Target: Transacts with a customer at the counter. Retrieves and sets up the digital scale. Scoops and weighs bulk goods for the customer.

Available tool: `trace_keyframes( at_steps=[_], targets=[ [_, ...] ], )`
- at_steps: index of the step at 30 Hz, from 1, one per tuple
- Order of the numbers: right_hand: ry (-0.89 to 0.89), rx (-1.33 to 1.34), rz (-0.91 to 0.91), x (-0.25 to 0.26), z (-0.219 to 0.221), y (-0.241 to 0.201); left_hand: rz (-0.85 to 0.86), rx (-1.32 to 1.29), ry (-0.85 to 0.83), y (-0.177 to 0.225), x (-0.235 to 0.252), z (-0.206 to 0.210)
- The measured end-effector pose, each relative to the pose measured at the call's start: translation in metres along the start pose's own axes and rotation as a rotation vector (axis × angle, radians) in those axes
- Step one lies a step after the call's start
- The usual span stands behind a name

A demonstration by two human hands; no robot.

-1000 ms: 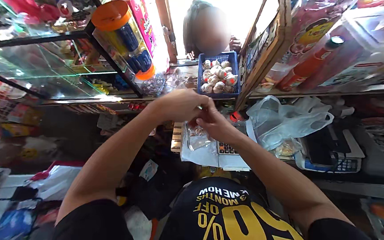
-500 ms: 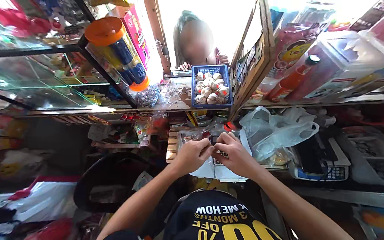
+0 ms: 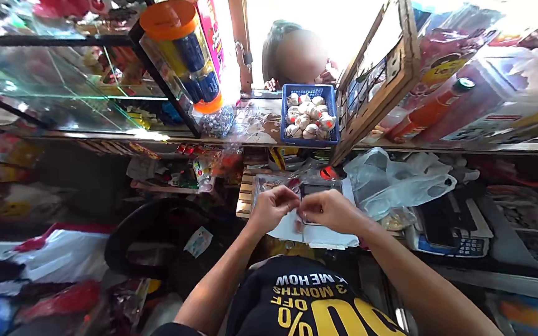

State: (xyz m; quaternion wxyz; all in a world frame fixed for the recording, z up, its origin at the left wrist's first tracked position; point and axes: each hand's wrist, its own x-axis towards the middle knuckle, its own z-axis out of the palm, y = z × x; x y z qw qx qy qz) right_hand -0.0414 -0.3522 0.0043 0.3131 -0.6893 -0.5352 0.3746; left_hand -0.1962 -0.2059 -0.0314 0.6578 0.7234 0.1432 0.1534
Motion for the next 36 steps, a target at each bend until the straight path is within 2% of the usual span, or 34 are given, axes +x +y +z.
trace_keyframes(
  at_steps=[3,5,7,9,10,12,14,16,17,20,22,24,27,30,32,36],
  targets=[
    [0.37,0.487,0.107,0.001,0.032,0.014,0.159,0.063,0.341,-0.003,-0.014,0.031],
    [0.451,0.61,0.136,-0.002,0.046,0.024,0.303,0.262,0.432,-0.018,-0.021,0.045],
    [0.345,0.461,0.066,-0.013,0.05,0.041,0.298,0.462,0.358,-0.028,-0.027,0.045],
    [0.192,0.041,-0.002,-0.025,0.048,0.051,0.085,0.499,0.15,-0.031,-0.024,0.035],
    [0.125,-0.126,0.012,-0.028,0.048,0.049,-0.04,0.452,0.059,-0.032,-0.021,0.031],
    [0.098,-0.193,0.146,-0.028,0.055,0.047,-0.166,0.366,0.027,-0.037,-0.019,0.038],
    [0.302,0.074,0.26,-0.025,0.071,0.06,-0.214,0.227,0.121,-0.042,-0.023,0.054],
    [0.517,0.556,0.421,-0.02,0.083,0.064,-0.195,0.081,0.233,-0.048,-0.031,0.07],
    [0.56,0.788,0.527,-0.018,0.087,0.061,-0.147,0.069,0.269,-0.052,-0.035,0.078],
    [0.558,1.29,0.726,-0.019,0.095,0.059,0.02,0.256,0.313,-0.068,-0.045,0.09],
    [0.522,1.427,0.745,-0.022,0.097,0.06,0.092,0.388,0.318,-0.075,-0.045,0.089],
    [0.53,1.444,0.735,-0.024,0.096,0.059,0.133,0.401,0.29,-0.078,-0.042,0.084],
    [0.556,1.347,0.705,-0.027,0.086,0.059,0.01,0.04,0.136,-0.075,-0.037,0.073],
    [0.39,1.147,0.578,-0.028,0.072,0.058,-0.043,-0.184,-0.013,-0.074,-0.033,0.064],
    [0.357,1.002,0.509,-0.027,0.069,0.056,-0.047,-0.188,-0.015,-0.071,-0.029,0.066],
    [0.495,0.931,0.513,-0.016,0.074,0.049,-0.013,-0.083,-0.004,-0.066,-0.013,0.07]
  ],
)
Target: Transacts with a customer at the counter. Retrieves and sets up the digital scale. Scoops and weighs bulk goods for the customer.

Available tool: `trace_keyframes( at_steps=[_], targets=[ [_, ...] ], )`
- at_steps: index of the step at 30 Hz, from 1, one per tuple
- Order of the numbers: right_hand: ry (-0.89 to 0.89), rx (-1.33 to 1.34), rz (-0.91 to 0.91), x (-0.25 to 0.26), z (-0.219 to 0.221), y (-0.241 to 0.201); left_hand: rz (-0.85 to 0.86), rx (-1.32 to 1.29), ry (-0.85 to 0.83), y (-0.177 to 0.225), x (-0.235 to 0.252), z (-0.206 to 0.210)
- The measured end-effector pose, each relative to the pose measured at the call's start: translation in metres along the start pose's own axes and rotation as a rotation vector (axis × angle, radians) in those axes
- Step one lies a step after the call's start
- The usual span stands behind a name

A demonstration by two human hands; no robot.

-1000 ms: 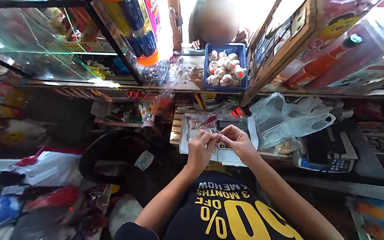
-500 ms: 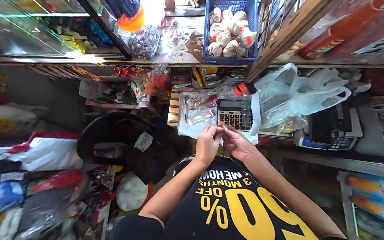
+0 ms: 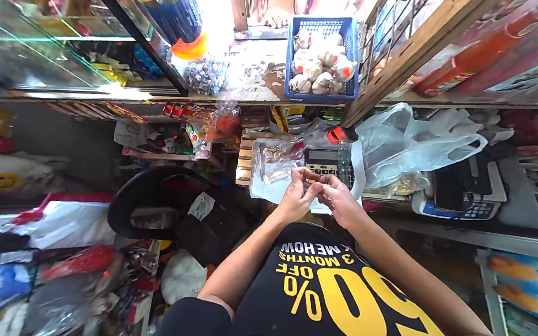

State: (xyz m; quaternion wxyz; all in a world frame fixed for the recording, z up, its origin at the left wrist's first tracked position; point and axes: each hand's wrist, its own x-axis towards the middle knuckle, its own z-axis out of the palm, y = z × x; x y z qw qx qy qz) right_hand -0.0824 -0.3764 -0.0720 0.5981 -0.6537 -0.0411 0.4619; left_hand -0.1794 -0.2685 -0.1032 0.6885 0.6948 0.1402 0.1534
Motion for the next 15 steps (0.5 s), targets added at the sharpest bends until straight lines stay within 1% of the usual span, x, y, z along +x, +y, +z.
trace_keyframes(
  at_steps=[2,4,6,8,10,12,13,15],
  targets=[
    [0.027,0.015,0.0,0.005,-0.001,0.001,-0.053,0.077,-0.047,-0.004,0.006,-0.006],
    [0.051,0.048,0.016,0.015,-0.013,-0.005,-0.078,0.27,-0.115,-0.01,0.009,-0.02],
    [0.101,0.163,0.061,0.029,-0.03,-0.015,0.025,0.474,-0.127,-0.024,0.011,-0.037],
    [0.143,0.268,0.109,0.042,-0.038,-0.02,0.124,0.575,-0.127,-0.034,0.021,-0.047],
    [0.118,0.207,0.084,0.053,-0.045,-0.021,0.096,0.683,-0.101,-0.035,0.042,-0.052],
    [0.087,0.085,0.053,0.059,-0.052,-0.026,0.031,0.795,-0.024,-0.04,0.073,-0.055],
    [0.106,0.023,0.031,0.059,-0.052,-0.027,0.018,0.838,-0.001,-0.046,0.088,-0.057],
    [0.115,-0.103,-0.044,0.05,-0.052,-0.025,0.057,0.899,0.035,-0.05,0.11,-0.06]
  ],
)
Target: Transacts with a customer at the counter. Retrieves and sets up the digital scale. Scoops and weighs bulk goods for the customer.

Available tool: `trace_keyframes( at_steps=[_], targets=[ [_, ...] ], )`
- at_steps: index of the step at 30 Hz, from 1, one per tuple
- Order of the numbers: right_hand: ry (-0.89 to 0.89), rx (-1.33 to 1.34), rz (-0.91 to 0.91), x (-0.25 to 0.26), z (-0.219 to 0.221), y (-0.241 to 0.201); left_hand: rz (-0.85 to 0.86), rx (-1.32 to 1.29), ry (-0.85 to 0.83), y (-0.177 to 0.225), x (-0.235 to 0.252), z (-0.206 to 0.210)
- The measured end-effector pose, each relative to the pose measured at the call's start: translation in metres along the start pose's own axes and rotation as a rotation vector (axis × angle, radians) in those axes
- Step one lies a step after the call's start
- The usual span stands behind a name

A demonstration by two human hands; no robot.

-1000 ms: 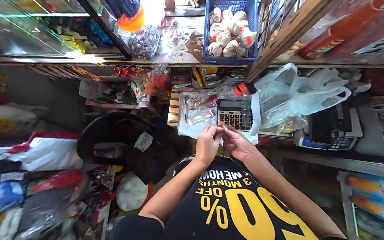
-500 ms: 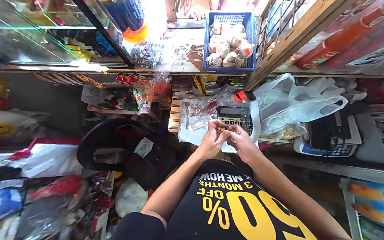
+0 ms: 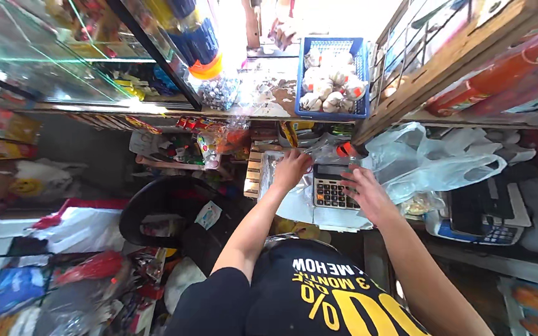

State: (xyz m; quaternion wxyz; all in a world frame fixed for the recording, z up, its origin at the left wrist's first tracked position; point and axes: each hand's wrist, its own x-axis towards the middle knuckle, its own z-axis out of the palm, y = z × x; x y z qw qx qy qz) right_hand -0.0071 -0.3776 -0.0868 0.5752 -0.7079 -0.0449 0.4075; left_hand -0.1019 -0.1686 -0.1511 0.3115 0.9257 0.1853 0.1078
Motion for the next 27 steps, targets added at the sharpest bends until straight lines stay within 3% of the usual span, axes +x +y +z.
trace_keyframes(
  at_steps=[3,7,10,14,16,19,27],
  targets=[
    [-0.091,-0.142,-0.126,-0.024,-0.011,0.008,0.015,0.111,0.27,0.011,0.01,-0.034],
    [-0.133,-0.205,-0.199,-0.046,-0.017,0.016,-0.162,0.371,0.501,-0.006,0.016,-0.106],
    [-0.157,-0.188,-0.254,-0.055,-0.01,0.008,-0.228,0.563,0.426,-0.034,0.034,-0.126],
    [-0.2,-0.181,-0.328,-0.063,-0.002,-0.002,-0.133,0.611,0.345,-0.043,0.045,-0.145],
    [-0.221,-0.182,-0.346,-0.066,0.002,-0.004,-0.141,0.473,0.266,-0.033,0.05,-0.162],
    [-0.273,-0.197,-0.378,-0.065,0.011,-0.013,-0.105,0.309,0.276,-0.014,0.066,-0.186],
    [-0.425,-0.287,-0.466,-0.039,0.058,-0.062,0.023,0.421,0.221,0.062,0.111,-0.259]
  ],
)
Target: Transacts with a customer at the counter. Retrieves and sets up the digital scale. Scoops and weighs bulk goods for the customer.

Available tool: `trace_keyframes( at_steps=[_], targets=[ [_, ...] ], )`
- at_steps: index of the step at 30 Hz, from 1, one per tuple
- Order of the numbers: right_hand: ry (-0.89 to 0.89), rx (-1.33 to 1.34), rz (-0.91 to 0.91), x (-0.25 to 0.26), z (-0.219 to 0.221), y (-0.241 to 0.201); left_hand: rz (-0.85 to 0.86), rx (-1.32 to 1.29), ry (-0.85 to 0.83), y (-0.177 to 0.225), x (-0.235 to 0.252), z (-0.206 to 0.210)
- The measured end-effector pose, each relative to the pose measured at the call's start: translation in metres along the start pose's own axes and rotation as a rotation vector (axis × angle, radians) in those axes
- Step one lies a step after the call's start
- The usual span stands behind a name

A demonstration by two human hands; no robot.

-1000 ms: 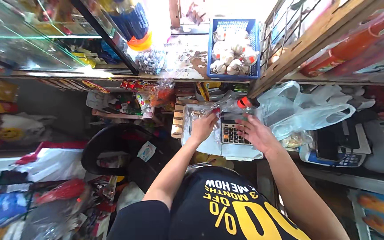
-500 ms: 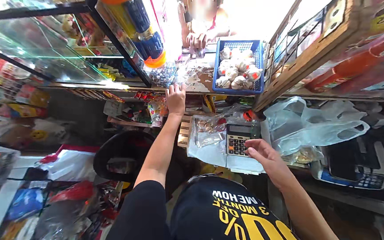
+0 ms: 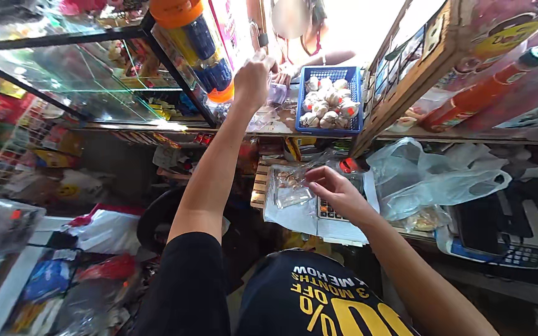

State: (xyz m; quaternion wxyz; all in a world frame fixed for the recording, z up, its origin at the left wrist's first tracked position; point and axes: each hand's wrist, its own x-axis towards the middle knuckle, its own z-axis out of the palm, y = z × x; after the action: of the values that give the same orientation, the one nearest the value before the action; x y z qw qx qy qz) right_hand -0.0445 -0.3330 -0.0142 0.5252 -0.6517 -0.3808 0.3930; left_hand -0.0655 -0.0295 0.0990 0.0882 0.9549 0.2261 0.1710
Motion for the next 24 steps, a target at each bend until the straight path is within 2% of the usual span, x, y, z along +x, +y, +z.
trace_keyframes(
  at_steps=[2,7,9,10,11,13,16,19,21,24],
  targets=[
    [0.038,-0.061,-0.06,0.017,0.002,-0.013,0.098,-0.032,-0.005,0.01,0.0,-0.026],
    [0.24,-0.299,-0.369,0.061,0.002,-0.05,0.403,-0.252,-0.016,0.04,-0.034,-0.09],
    [0.186,-0.297,-0.465,0.075,-0.001,-0.061,0.431,-0.34,-0.05,0.052,-0.051,-0.105],
    [0.09,-0.251,-0.477,0.076,-0.001,-0.065,0.441,-0.372,-0.058,0.055,-0.057,-0.109],
    [-0.031,-0.151,-0.452,0.074,0.0,-0.066,0.454,-0.386,-0.047,0.055,-0.063,-0.11],
    [-0.259,0.132,-0.255,0.061,0.006,-0.065,0.445,-0.279,0.038,0.053,-0.077,-0.11],
    [-0.376,0.277,0.016,0.038,0.009,-0.059,0.499,-0.015,0.145,0.067,-0.116,-0.085],
    [-0.371,0.244,0.148,0.012,0.006,-0.062,0.661,0.082,-0.037,0.079,-0.167,-0.016],
    [-0.416,0.17,0.201,0.002,0.0,-0.057,0.606,0.036,-0.18,0.075,-0.187,0.016],
    [-0.483,0.105,0.206,-0.008,-0.017,-0.038,0.571,-0.073,-0.217,0.068,-0.203,0.027]
  ],
)
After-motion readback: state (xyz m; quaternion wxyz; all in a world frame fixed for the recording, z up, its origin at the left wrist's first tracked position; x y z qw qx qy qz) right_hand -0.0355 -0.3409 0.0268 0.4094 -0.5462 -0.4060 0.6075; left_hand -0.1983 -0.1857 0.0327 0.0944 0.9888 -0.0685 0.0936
